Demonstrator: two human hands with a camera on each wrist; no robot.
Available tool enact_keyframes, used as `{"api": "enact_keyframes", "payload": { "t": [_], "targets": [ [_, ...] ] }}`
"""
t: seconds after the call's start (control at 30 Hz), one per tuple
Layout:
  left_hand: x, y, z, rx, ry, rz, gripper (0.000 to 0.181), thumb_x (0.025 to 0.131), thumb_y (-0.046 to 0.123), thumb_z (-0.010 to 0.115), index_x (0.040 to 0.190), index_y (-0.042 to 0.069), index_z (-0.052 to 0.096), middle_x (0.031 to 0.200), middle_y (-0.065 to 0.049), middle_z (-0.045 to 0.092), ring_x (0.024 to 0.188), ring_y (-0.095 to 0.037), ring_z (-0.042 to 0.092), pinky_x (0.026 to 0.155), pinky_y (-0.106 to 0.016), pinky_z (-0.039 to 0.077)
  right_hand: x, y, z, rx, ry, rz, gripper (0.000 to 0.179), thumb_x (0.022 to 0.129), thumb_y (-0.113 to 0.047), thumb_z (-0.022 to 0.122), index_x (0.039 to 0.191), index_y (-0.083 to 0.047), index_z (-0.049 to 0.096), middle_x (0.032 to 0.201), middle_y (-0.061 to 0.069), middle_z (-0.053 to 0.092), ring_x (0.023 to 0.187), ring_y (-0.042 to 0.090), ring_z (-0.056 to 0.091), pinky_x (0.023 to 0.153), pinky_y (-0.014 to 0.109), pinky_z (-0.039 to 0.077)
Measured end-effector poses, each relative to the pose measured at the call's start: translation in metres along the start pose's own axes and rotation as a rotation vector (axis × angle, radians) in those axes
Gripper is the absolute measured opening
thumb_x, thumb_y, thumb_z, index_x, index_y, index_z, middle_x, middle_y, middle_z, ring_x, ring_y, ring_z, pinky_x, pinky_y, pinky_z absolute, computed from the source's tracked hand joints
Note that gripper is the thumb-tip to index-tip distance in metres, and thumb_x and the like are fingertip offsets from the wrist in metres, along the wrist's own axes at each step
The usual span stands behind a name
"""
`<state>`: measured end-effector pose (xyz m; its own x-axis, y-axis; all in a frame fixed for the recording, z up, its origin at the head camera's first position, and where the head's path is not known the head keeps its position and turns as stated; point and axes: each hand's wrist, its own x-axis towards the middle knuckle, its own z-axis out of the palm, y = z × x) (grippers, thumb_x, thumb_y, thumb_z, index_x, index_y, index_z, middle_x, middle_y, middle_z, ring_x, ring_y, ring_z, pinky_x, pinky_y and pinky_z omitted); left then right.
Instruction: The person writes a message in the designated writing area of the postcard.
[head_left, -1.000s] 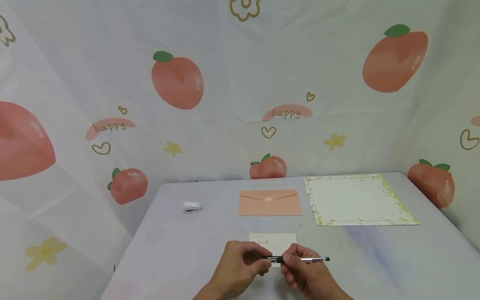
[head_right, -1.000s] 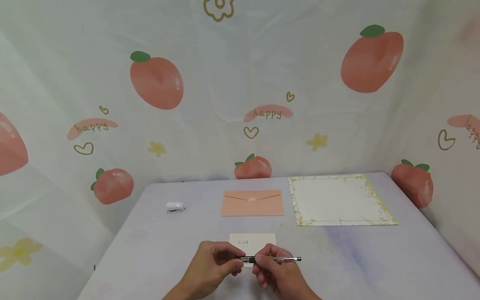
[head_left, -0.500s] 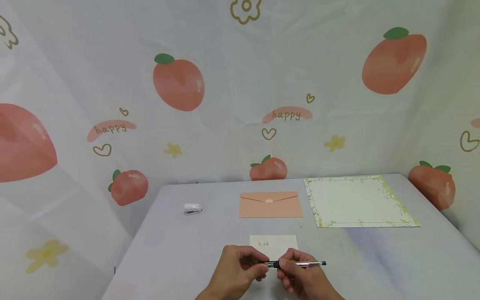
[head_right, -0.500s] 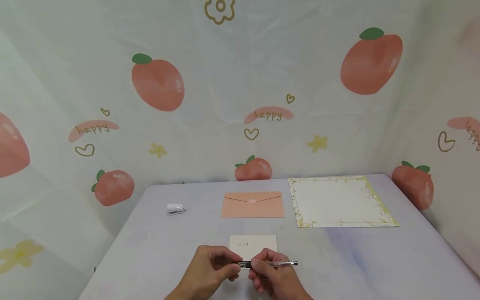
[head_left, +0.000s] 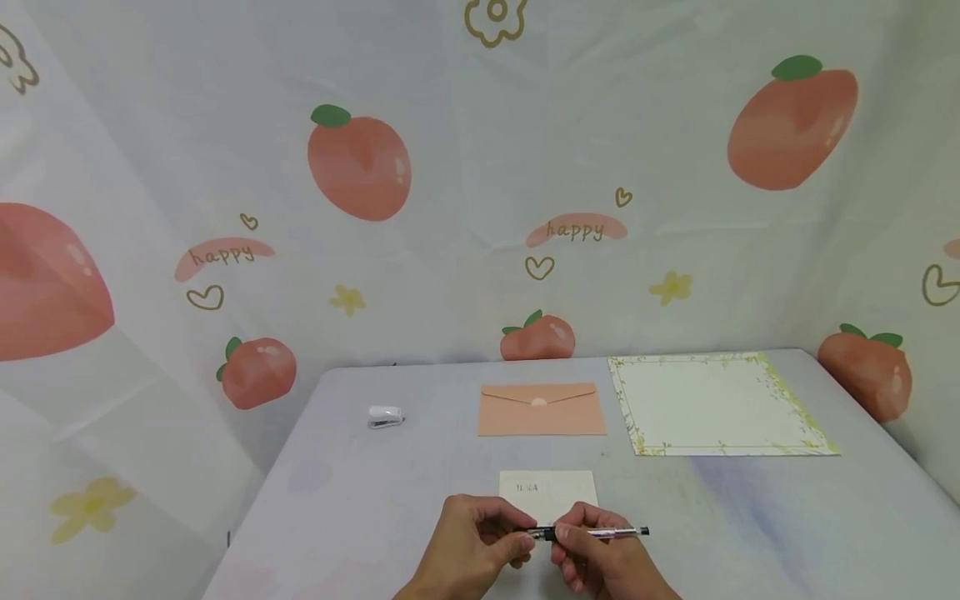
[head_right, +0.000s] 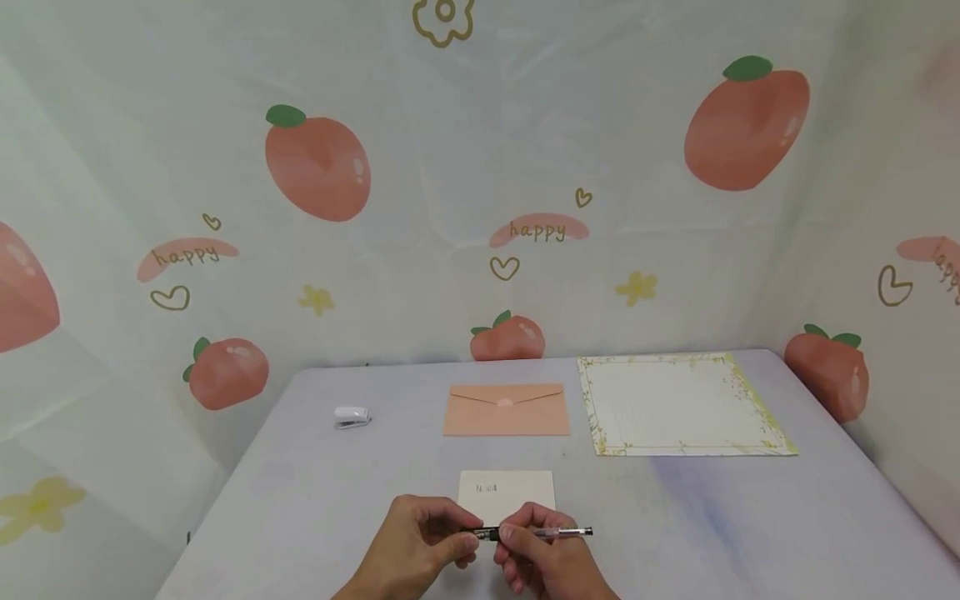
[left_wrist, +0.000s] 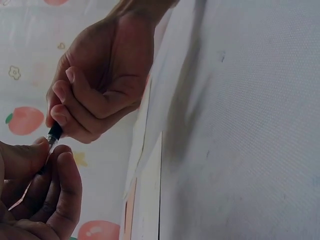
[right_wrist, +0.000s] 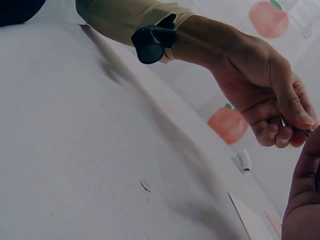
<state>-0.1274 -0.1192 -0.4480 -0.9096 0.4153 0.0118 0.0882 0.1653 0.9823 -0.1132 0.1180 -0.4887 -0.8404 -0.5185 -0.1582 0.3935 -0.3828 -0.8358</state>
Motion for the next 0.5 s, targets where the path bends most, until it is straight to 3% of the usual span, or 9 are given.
{"api": "enact_keyframes", "payload": {
  "t": [0.33, 0.5],
  "targets": [
    [-0.002, -0.003, -0.006, -0.008, -0.048, 0.039, 0.009, 0.091, 0.005, 0.085, 0.101, 0.006, 0.085, 0.080, 0.001, 0.080, 0.068, -0.005, 0.074, 0.063, -0.020, 0.060, -0.002, -0.002, 0.002, -0.024, -0.002, 0.047, 0.006, 0.110, -0.018, 0.065, 0.106, -0.015, 0.066, 0.092, -0.005, 0.077, 0.072, 0.006, 0.066, 0.066, 0.018, 0.056],
    [-0.002, -0.006, -0.012, -0.022, -0.084, 0.038, 0.011, 0.092, 0.006, 0.085, 0.103, 0.006, 0.085, 0.082, 0.001, 0.080, 0.069, -0.004, 0.073, 0.065, -0.019, 0.060, -0.010, -0.003, -0.005, 0.009, 0.001, 0.091, 0.027, 0.117, -0.027, 0.050, 0.116, -0.015, 0.074, 0.095, -0.004, 0.078, 0.077, 0.006, 0.068, 0.072, 0.020, 0.059]
  ]
}}
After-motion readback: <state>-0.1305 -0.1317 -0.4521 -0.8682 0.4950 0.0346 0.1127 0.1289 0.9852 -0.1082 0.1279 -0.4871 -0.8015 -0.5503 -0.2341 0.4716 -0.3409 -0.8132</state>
